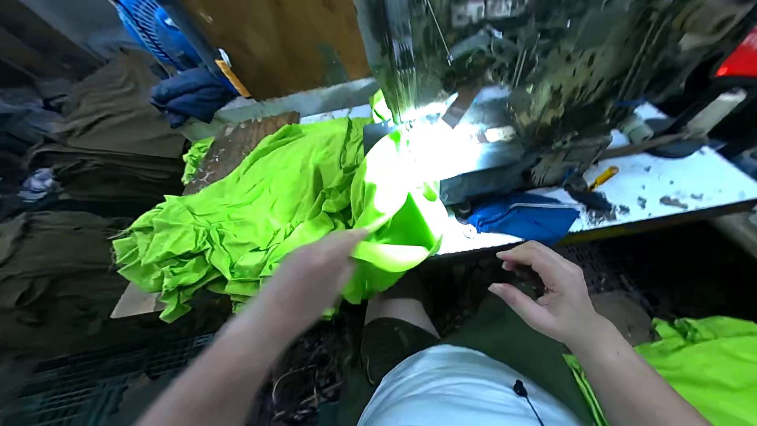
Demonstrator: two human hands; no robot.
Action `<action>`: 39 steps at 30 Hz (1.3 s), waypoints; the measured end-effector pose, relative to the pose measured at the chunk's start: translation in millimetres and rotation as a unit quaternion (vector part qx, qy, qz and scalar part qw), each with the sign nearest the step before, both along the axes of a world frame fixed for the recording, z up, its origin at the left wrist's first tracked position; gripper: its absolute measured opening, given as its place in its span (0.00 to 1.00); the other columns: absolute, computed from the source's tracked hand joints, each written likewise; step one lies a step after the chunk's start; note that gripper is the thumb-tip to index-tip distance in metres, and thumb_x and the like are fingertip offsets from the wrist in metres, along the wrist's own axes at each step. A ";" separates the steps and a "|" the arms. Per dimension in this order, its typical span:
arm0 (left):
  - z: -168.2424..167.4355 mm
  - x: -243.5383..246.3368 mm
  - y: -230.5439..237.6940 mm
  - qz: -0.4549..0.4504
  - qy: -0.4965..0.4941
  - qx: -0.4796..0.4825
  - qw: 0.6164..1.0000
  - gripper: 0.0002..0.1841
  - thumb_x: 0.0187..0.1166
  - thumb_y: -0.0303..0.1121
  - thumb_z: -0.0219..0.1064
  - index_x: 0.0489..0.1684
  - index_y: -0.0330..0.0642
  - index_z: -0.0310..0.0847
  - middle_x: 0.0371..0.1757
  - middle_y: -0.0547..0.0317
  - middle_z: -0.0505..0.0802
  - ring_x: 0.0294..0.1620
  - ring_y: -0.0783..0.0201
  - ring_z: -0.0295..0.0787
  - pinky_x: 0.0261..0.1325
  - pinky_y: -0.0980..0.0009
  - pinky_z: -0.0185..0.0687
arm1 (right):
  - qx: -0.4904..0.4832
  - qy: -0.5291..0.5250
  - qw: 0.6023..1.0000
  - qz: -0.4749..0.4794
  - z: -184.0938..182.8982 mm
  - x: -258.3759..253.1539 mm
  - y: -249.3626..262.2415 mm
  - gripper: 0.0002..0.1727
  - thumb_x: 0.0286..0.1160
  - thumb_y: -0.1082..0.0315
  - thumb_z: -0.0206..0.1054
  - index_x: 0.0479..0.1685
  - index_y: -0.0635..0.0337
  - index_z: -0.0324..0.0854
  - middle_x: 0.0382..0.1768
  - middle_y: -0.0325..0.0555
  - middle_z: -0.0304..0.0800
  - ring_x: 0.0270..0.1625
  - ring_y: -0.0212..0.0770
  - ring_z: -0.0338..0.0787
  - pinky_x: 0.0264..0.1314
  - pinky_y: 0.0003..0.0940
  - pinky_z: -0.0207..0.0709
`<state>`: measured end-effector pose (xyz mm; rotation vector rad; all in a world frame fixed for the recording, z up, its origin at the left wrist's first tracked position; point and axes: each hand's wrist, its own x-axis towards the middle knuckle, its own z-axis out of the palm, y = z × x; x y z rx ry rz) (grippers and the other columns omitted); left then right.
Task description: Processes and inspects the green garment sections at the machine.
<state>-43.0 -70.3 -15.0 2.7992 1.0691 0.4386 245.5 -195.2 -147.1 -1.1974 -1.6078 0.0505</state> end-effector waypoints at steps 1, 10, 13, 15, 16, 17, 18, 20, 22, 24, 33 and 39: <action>33.5 -16.4 6.0 0.046 0.023 -0.006 0.999 0.17 0.78 0.17 0.66 0.64 0.29 0.86 0.55 0.33 0.94 0.56 0.33 0.93 0.61 0.32 0.82 | -0.004 0.008 1.000 -0.010 3.9 6.9 5.2 0.24 0.78 0.50 0.71 0.55 0.64 0.85 0.34 0.40 0.83 0.34 0.18 0.74 0.35 0.07 0.66; 121.1 -113.7 99.1 0.073 -0.025 0.235 0.969 0.21 0.86 0.42 0.55 0.53 0.33 0.87 0.46 0.27 0.91 0.48 0.32 0.90 0.52 0.29 0.77 | 0.020 -0.028 0.999 -0.035 47.8 3.1 116.3 0.12 0.80 0.67 0.66 0.43 0.65 0.93 0.35 0.46 0.91 0.34 0.25 0.85 0.41 0.16 0.80; 100.5 -117.2 117.7 0.058 -0.216 0.244 0.944 0.16 0.88 0.43 0.61 0.58 0.39 0.83 0.49 0.58 0.90 0.46 0.78 0.85 0.54 0.76 0.80 | -0.006 -0.056 0.998 -0.023 65.0 -8.6 151.3 0.11 0.79 0.73 0.64 0.48 0.67 0.92 0.36 0.52 0.91 0.30 0.37 0.89 0.37 0.31 0.87; 95.5 -110.5 120.6 -0.004 -0.315 0.200 0.928 0.12 0.85 0.37 0.65 0.57 0.41 0.83 0.50 0.73 0.90 0.48 0.89 0.83 0.57 0.85 0.79 | -0.114 -0.072 0.991 -0.016 80.2 -17.3 166.4 0.16 0.81 0.74 0.63 0.62 0.64 0.89 0.38 0.54 0.94 0.32 0.44 0.93 0.41 0.43 0.91; 94.0 -109.2 124.1 -0.031 -0.339 0.188 0.921 0.10 0.84 0.35 0.66 0.57 0.44 0.83 0.50 0.77 0.91 0.49 0.89 0.85 0.58 0.85 0.81 | -0.185 -0.076 0.980 -0.015 87.7 -21.0 173.3 0.19 0.84 0.72 0.62 0.70 0.61 0.86 0.35 0.55 0.95 0.32 0.48 0.94 0.44 0.48 0.89; 91.6 -112.2 134.5 -0.076 -0.359 0.185 0.912 0.10 0.84 0.34 0.66 0.58 0.43 0.83 0.52 0.76 0.91 0.51 0.85 0.87 0.60 0.81 0.83 | -0.250 -0.088 0.964 -0.018 94.2 -23.8 179.4 0.21 0.87 0.70 0.60 0.76 0.58 0.81 0.36 0.56 0.95 0.34 0.50 0.94 0.47 0.51 0.88; 89.3 -118.4 150.1 -0.138 -0.381 0.179 0.897 0.12 0.84 0.30 0.66 0.61 0.38 0.83 0.54 0.66 0.92 0.54 0.75 0.90 0.61 0.73 0.86 | -0.307 -0.099 0.946 -0.024 100.3 -26.4 184.2 0.22 0.89 0.68 0.58 0.80 0.56 0.78 0.41 0.58 0.94 0.39 0.53 0.94 0.52 0.53 0.87; 92.0 -113.3 155.5 -0.159 -0.428 0.132 0.880 0.13 0.86 0.30 0.64 0.64 0.40 0.81 0.57 0.65 0.91 0.58 0.69 0.89 0.66 0.68 0.85 | -0.383 -0.100 0.918 -0.035 110.4 -32.1 189.5 0.19 0.91 0.66 0.56 0.76 0.55 0.80 0.49 0.59 0.92 0.46 0.56 0.93 0.57 0.57 0.84; 98.7 -97.3 152.5 -0.125 -0.504 0.055 0.853 0.09 0.84 0.31 0.65 0.58 0.47 0.82 0.52 0.72 0.92 0.54 0.72 0.90 0.65 0.70 0.87 | -0.414 -0.088 0.905 -0.027 115.6 -36.2 189.4 0.14 0.90 0.63 0.59 0.61 0.59 0.85 0.48 0.57 0.91 0.48 0.55 0.92 0.57 0.60 0.82; 101.0 -111.1 183.8 -0.191 -0.487 -0.031 0.852 0.12 0.86 0.28 0.63 0.64 0.40 0.80 0.55 0.61 0.92 0.54 0.64 0.91 0.62 0.64 0.89 | -0.409 -0.045 0.911 0.010 111.2 -34.9 182.2 0.13 0.87 0.59 0.64 0.53 0.57 0.88 0.37 0.47 0.92 0.38 0.43 0.91 0.48 0.49 0.84; 94.2 -39.8 163.9 0.008 -0.424 -0.096 0.900 0.08 0.81 0.32 0.63 0.41 0.59 0.88 0.35 0.83 0.94 0.33 0.84 0.90 0.34 0.84 0.87 | -0.151 0.113 0.973 0.135 25.7 -28.4 157.7 0.10 0.74 0.66 0.72 0.29 0.63 0.90 0.26 0.36 0.93 0.27 0.16 0.85 0.33 0.14 0.79; 99.4 -33.3 173.0 -0.059 -0.264 -0.029 0.962 0.06 0.77 0.37 0.68 0.43 0.53 0.89 0.42 0.82 0.93 0.38 0.86 0.88 0.41 0.86 0.85 | -0.113 0.155 0.970 0.146 17.0 -33.6 158.8 0.06 0.69 0.72 0.70 0.29 0.65 0.90 0.28 0.39 0.92 0.29 0.17 0.86 0.34 0.14 0.81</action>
